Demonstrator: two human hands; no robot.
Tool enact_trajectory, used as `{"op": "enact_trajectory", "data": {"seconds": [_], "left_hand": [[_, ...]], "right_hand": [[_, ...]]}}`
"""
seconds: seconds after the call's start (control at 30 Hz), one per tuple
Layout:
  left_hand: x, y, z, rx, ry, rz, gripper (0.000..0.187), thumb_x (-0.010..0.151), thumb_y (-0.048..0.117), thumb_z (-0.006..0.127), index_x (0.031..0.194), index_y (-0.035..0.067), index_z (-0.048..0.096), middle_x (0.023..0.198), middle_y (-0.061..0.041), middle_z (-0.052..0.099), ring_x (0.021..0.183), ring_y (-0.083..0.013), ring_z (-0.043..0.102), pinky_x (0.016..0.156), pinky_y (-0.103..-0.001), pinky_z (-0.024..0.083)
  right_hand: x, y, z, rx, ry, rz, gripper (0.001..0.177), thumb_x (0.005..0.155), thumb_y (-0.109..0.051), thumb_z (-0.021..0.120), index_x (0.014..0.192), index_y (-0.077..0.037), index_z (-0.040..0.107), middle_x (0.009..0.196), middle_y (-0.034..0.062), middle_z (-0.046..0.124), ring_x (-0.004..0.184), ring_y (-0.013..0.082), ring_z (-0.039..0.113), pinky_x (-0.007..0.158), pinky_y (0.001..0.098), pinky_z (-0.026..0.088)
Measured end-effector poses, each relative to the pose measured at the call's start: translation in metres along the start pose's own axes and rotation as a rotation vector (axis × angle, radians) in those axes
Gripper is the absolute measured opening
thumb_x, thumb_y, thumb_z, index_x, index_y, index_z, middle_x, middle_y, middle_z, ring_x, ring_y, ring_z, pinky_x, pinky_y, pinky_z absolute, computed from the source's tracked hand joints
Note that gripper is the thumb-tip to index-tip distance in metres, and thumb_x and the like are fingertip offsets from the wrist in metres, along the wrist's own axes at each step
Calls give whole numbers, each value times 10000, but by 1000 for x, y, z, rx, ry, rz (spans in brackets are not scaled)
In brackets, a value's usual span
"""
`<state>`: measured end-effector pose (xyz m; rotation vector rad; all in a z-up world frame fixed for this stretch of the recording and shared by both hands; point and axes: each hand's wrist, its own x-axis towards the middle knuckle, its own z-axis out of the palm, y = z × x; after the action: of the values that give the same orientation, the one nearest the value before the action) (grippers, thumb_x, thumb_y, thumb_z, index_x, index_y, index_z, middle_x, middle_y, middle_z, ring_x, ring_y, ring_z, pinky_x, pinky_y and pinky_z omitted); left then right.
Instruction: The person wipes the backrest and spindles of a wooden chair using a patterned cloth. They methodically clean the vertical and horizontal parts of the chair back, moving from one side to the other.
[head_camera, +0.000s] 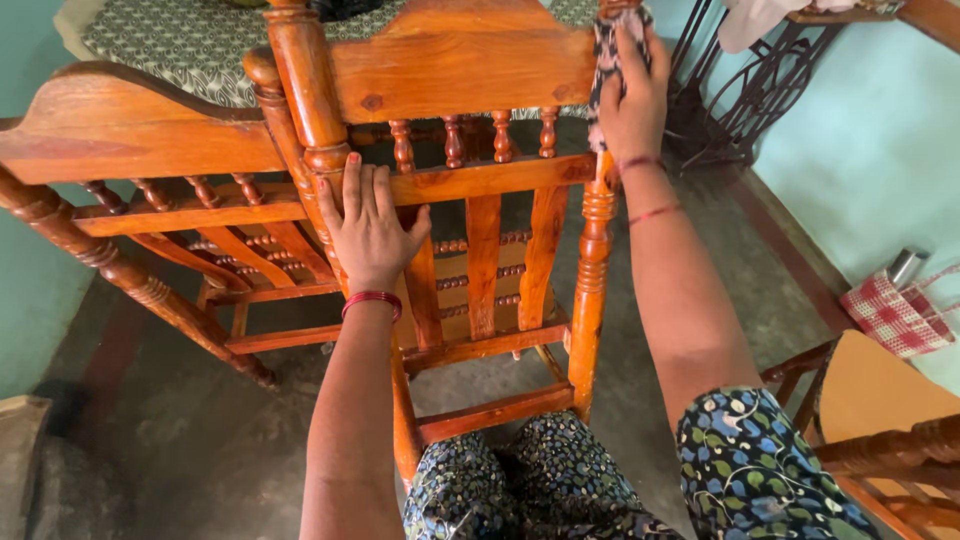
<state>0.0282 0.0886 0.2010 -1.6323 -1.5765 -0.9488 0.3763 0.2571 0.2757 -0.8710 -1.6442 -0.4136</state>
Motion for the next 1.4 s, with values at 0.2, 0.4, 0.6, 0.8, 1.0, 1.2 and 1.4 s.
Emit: {"op": "enact_trajectory", "data": {"seconds": [0.2,0.4,0.6,0.8,1.0,1.2,1.4], "left_hand": [[-2,0,0,-9,-11,-2,721,884,537,738,1380,37,585,1437,-111,591,1544,-259,319,1269,-581,136],[-4,0,-3,26,-54,7,738,917,558,718,1403,23,571,1468,-128,567,1554,-265,283,1269,-577,97],[-6,3,-8,-21,-62,-2,725,942,525,734,1430,21,550,1483,-135,556,1563,-271,278,1279,-578,87],[-6,2,-10,-36,-66,6,734,936,512,743,1433,13,534,1489,-139,547,1566,-279,272,1271,-586,88],[-9,3,-10,-20,-59,9,734,945,517,740,1445,21,535,1490,-135,546,1571,-272,268,1277,-581,90],[-8,3,-6,-17,-61,-1,740,931,524,737,1439,22,543,1487,-130,553,1570,-268,271,1271,-580,92],[-8,1,-3,22,-89,1,725,976,549,719,1448,28,542,1497,-122,548,1584,-263,255,1286,-577,80]], "right_hand": [[-89,-25,-43,-64,-179,100,610,1009,-69,619,1595,-138,463,1582,222,432,1415,435,509,1188,449,462],[-180,-49,-63,-208,-321,148,817,901,-355,792,1566,-118,382,1525,307,384,1314,511,491,1050,513,484],[-258,-74,-85,-262,-496,283,671,946,-265,731,1561,-182,474,1538,284,418,1270,477,531,1015,519,503],[-225,-76,-118,-244,-269,118,398,862,-169,741,1238,-105,630,1317,201,522,1249,438,544,1046,538,466],[-127,-58,-95,-42,-189,173,526,1037,-140,644,1531,-66,481,1591,194,427,1460,408,457,1231,486,393],[-140,-70,-57,-374,-327,-41,662,975,-278,672,1538,-17,443,1621,226,340,1484,498,287,1222,568,273],[-228,-82,-44,-510,-483,-105,534,983,-171,601,1483,-10,503,1618,122,394,1516,393,291,1224,588,276]]}}
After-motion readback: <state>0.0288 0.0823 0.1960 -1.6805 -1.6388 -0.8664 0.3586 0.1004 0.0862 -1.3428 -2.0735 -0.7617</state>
